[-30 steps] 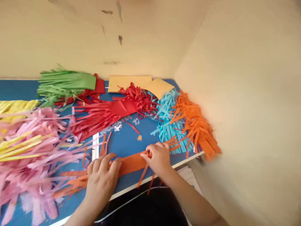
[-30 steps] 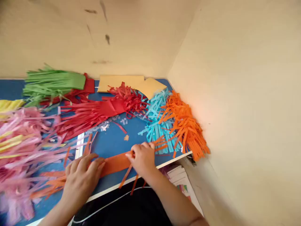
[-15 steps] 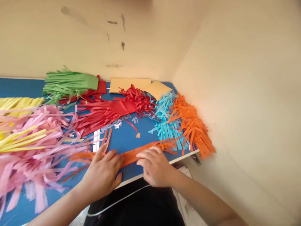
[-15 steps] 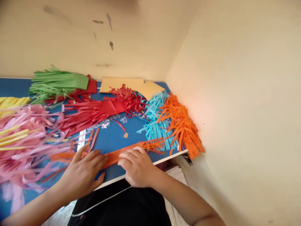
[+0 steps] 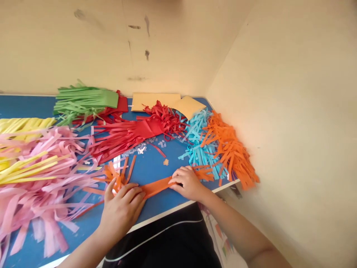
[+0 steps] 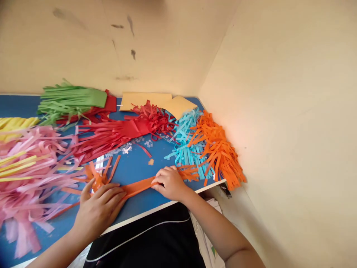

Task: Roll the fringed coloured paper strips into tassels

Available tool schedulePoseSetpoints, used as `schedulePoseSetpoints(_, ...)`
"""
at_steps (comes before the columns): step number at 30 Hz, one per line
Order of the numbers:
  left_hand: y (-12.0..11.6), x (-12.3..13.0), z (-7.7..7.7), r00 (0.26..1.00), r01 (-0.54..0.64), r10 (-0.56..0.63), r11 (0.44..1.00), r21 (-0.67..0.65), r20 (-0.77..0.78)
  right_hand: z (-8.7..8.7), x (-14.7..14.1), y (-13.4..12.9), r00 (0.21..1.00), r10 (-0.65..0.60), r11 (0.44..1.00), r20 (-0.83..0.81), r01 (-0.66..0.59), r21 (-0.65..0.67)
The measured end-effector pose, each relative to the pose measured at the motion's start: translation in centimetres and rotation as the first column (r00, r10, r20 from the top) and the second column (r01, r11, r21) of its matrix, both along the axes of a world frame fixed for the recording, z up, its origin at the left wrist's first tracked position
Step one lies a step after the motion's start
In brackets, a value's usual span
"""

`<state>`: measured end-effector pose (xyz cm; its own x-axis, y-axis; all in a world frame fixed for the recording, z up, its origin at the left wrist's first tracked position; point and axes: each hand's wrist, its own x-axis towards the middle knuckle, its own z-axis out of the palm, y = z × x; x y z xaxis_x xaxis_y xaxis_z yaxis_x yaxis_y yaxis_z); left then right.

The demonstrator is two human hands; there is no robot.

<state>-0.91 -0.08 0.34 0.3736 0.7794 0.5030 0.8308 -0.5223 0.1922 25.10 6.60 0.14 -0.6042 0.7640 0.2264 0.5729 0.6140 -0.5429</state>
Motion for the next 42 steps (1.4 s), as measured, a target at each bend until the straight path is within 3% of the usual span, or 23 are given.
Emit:
schedulePoseSetpoints(6,0.8,-1.6,-0.3,0.998,0.031,-0.022,0.989,-0.148,0.064,-0.3,-0.9,0.0,0.990,-0.143,0.989,0.005,0.143,-0.043)
schedulePoseSetpoints(10,1.3,-1.8,-0.3,0.991,-0.022,0.049,0.977,-0.210,0.124,-0.2,-1.7,0.1,0.971,-0.224,0.973,0.087,0.228,-0.035)
schedulePoseSetpoints(20,2.1,-0.5,0.3,0.978,-0.128,0.154,0.975,-0.181,0.141,-0.3,-2.4,0.2,0.944,-0.295,0.955,0.148,0.291,0.048)
schedulePoseSetpoints(29,2.3,-0.4,0.0,0.989,-0.148,0.143,0.970,-0.195,-0.039,-0.6,-2.5,0.3,0.939,-0.306,0.951,0.158,0.295,0.091)
schedulePoseSetpoints(31,2.4,-0.7,-0.1,0.987,-0.154,0.143,0.973,-0.174,-0.074,-0.3,-2.4,0.2,0.921,-0.349,0.936,0.173,0.332,0.117)
schedulePoseSetpoints(34,2.8,-0.9,0.4,0.992,-0.083,0.074,0.992,-0.095,-0.099,0.4,-2.4,-0.5,0.883,-0.445,0.878,0.148,0.398,0.266)
schedulePoseSetpoints(36,2.9,-0.6,1.1,0.989,0.029,-0.040,0.996,-0.082,-0.142,0.7,-2.6,-1.2,0.929,-0.339,0.896,0.149,0.270,0.353)
schedulePoseSetpoints(39,3.0,0.4,2.4,0.960,0.152,-0.177,0.980,-0.127,-0.218,0.5,-3.1,-1.6,0.977,-0.017,0.940,0.215,-0.058,0.336)
schedulePoseSetpoints(42,2.9,1.8,3.2,0.944,0.153,-0.180,0.981,-0.116,-0.276,-0.1,-3.3,-0.7,0.960,0.093,0.921,0.266,-0.185,0.342)
